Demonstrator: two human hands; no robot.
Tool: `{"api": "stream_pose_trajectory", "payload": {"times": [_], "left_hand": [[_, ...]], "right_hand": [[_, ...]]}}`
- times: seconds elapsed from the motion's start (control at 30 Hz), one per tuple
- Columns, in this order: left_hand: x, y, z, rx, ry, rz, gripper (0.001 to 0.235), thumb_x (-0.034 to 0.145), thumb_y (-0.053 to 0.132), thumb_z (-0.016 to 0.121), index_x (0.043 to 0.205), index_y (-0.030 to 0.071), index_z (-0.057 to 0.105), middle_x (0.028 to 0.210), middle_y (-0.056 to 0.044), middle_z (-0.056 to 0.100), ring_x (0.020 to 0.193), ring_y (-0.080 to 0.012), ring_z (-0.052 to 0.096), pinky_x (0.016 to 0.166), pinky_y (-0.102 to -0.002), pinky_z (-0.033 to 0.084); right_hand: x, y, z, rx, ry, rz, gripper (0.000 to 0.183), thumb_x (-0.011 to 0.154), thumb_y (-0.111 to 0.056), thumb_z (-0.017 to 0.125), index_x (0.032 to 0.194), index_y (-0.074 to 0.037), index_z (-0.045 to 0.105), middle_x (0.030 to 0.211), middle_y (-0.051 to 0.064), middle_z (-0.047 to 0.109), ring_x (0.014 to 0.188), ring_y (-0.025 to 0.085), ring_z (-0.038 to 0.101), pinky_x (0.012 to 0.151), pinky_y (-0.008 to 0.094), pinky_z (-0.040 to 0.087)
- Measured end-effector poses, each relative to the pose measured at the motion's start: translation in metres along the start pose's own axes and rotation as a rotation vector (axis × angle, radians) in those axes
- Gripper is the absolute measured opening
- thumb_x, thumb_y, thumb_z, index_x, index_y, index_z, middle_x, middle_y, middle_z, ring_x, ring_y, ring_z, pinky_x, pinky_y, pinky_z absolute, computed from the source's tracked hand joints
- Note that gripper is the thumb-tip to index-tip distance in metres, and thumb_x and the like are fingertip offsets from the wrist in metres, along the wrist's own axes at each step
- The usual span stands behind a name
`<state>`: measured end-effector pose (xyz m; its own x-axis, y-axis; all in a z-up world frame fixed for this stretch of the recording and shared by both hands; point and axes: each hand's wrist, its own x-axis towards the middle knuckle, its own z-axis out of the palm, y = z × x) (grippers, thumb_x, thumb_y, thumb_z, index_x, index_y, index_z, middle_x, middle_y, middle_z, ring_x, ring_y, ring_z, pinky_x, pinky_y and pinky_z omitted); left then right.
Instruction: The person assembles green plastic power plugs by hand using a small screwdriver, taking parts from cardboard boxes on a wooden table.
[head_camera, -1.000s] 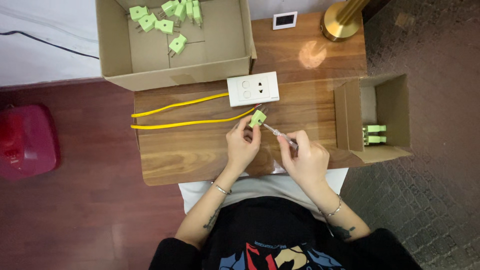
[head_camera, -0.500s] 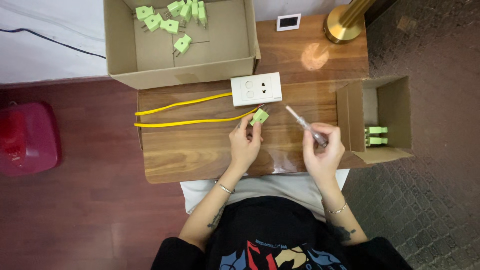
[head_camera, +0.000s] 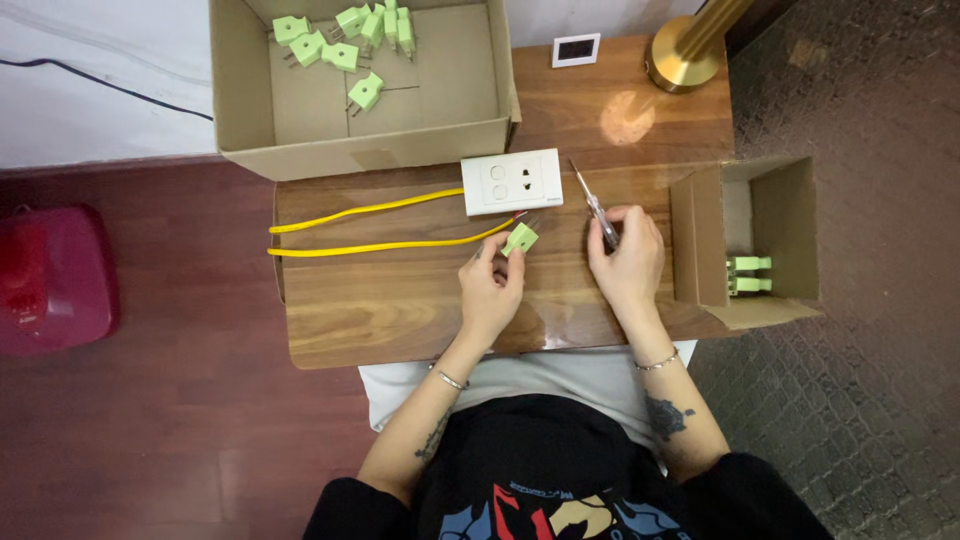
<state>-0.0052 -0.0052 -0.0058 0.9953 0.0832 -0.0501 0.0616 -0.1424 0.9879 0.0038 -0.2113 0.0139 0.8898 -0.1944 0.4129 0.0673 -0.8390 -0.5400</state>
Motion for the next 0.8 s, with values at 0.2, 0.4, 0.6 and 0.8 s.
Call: {"api": "stream_pose_trajectory", "payload": {"times": [0.2,0.4,0.6,0.8], "left_hand": [[0.001,0.012,-0.001,0.043,-0.002,-0.015,0.023,0.092,0.01,0.067,0.115,0.007,0.07,0.086,-0.015,0.067,0.058,-0.0237,0.071,0.049,-0.029,0.057],[0.001,0.017,-0.001,0.078,-0.018,-0.053,0.026,0.089,0.01,0.068,0.115,0.007,0.067,0.086,-0.016,0.069,0.061,-0.0231,0.073,0.051,-0.029,0.058],[-0.001,0.015,-0.001,0.032,-0.061,-0.061,0.023,0.09,0.009,0.065,0.113,0.007,0.065,0.088,-0.016,0.074,0.058,-0.0201,0.07,0.05,-0.028,0.057],[0.001,0.017,0.014,-0.113,-0.086,-0.031,0.01,0.097,0.014,0.067,0.102,0.009,0.074,0.082,-0.008,0.075,0.069,-0.0121,0.068,0.06,-0.026,0.057]], "right_hand": [[0.001,0.005,0.007,-0.065,-0.077,-0.004,0.024,0.088,-0.014,0.079,0.103,-0.009,0.061,0.094,0.011,0.066,0.088,0.036,0.067,0.078,0.048,0.052],[0.008,0.001,-0.004,0.044,-0.101,0.041,0.03,0.088,-0.016,0.079,0.11,-0.01,0.06,0.097,0.01,0.063,0.087,0.036,0.066,0.078,0.048,0.051],[0.015,0.011,-0.015,0.262,-0.14,0.119,0.029,0.092,-0.011,0.074,0.116,-0.009,0.059,0.096,0.009,0.066,0.069,0.028,0.063,0.064,0.041,0.049],[0.012,0.034,-0.006,0.438,-0.077,0.168,0.021,0.094,-0.004,0.07,0.113,-0.008,0.061,0.091,0.009,0.068,0.06,0.021,0.059,0.054,0.032,0.045]]}}
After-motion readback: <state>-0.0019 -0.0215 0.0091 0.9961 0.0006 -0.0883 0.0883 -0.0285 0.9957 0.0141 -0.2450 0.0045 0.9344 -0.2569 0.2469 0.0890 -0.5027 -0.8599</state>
